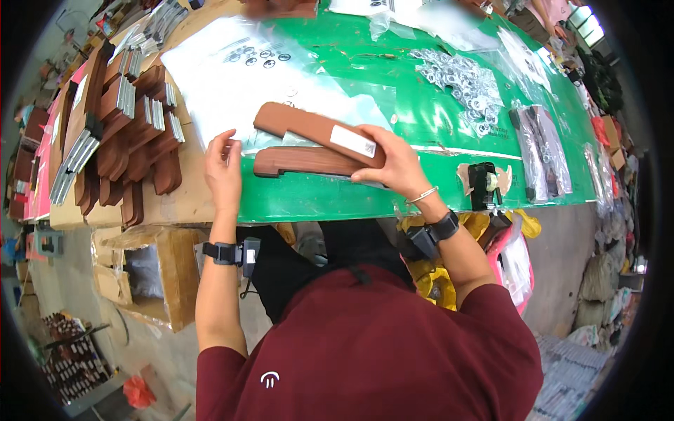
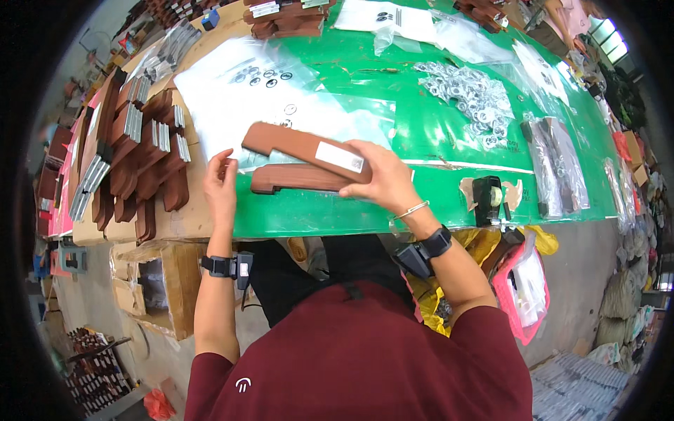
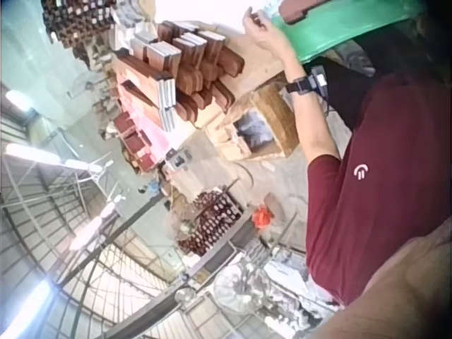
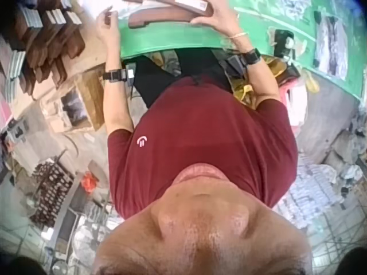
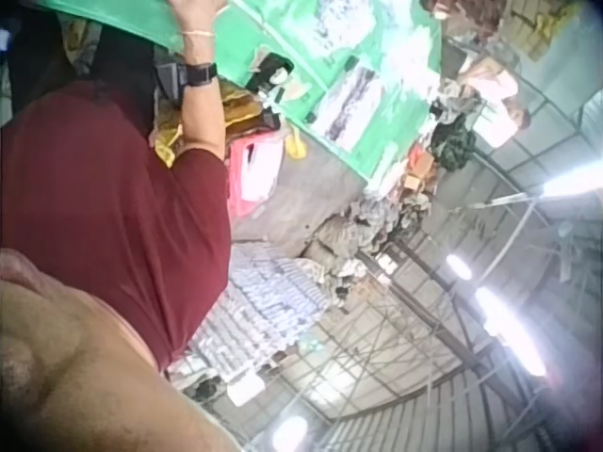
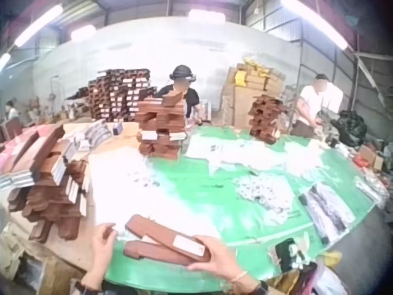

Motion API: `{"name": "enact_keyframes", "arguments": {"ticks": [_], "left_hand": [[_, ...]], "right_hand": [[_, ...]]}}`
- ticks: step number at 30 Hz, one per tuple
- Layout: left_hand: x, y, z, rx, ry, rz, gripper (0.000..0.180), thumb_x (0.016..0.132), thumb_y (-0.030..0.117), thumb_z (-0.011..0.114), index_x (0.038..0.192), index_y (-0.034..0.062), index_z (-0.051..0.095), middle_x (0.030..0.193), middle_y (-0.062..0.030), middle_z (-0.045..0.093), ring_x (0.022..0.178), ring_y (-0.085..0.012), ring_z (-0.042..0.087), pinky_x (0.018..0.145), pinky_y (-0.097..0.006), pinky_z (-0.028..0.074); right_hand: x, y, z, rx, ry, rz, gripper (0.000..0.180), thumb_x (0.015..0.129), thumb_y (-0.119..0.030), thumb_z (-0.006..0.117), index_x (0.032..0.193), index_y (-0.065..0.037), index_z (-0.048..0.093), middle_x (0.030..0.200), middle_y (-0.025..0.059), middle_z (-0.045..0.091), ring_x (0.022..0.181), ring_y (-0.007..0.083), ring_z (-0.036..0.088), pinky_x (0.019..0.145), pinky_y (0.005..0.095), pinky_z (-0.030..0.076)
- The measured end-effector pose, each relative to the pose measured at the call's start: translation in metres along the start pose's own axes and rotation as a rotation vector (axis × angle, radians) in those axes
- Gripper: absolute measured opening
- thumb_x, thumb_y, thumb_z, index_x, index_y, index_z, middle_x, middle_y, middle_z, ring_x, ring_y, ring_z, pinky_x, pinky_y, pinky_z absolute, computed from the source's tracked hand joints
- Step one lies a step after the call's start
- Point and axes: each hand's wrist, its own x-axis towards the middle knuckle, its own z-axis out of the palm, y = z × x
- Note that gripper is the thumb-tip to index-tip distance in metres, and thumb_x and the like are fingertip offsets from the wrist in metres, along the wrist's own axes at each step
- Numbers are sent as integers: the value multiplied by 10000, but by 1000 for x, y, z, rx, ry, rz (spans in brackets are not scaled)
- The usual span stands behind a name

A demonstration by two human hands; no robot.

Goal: Packaging wooden furniture components into plastic bags and sealing them with tape for assembly kits.

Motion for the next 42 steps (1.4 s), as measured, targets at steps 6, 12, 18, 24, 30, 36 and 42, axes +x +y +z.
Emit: {"name": "enact_keyframes", "arguments": {"ticks": [6,12,18,24,30,36,42], "left_hand": [[10,60,84,207,-488,445,466,860,189,733,1293,66,614,1210,-153,663,1113,-312,627,968,-399,489],[41,-6,166,553,-626,408,816,728,329,838,1402,12,504,1262,-222,624,1154,-370,595,993,-459,475],[50,34,171,445,-863,219,317,690,221,834,961,119,705,979,-100,656,923,-296,639,760,-409,500],[28,37,147,33,-717,465,185,733,167,774,850,100,646,838,-99,614,783,-302,619,721,-402,504],[-22,72,101,143,-733,736,138,784,103,692,893,95,608,906,-93,618,879,-300,614,762,-410,496],[-82,55,77,315,-569,902,371,785,49,567,1139,116,654,998,-51,630,903,-264,594,778,-370,498],[-106,40,69,356,-536,863,364,781,67,586,1129,124,679,1028,-28,632,945,-239,592,791,-363,497]], "right_hand": [[-13,7,-48,206,243,196,826,689,-279,899,1362,1,512,1245,144,635,1139,230,609,982,344,474],[-30,25,-31,195,230,201,872,704,-322,899,1402,-5,484,1221,126,634,1112,206,608,965,350,485],[-58,31,-49,102,288,308,884,695,-478,862,1390,-67,502,1291,165,622,1176,335,614,966,419,490],[-49,31,-44,117,322,277,900,691,-496,861,1391,-61,501,1280,169,631,1163,336,622,964,418,492],[-32,43,-54,106,286,223,860,701,-350,907,1387,-17,508,1304,146,603,1210,243,580,1001,374,468],[21,0,-85,188,219,82,835,691,-234,904,1389,-2,509,1291,128,618,1191,201,580,1013,336,458],[28,-9,-27,-135,48,-114,840,635,-326,897,1361,-99,540,1231,131,643,1138,336,616,958,399,499]]}}
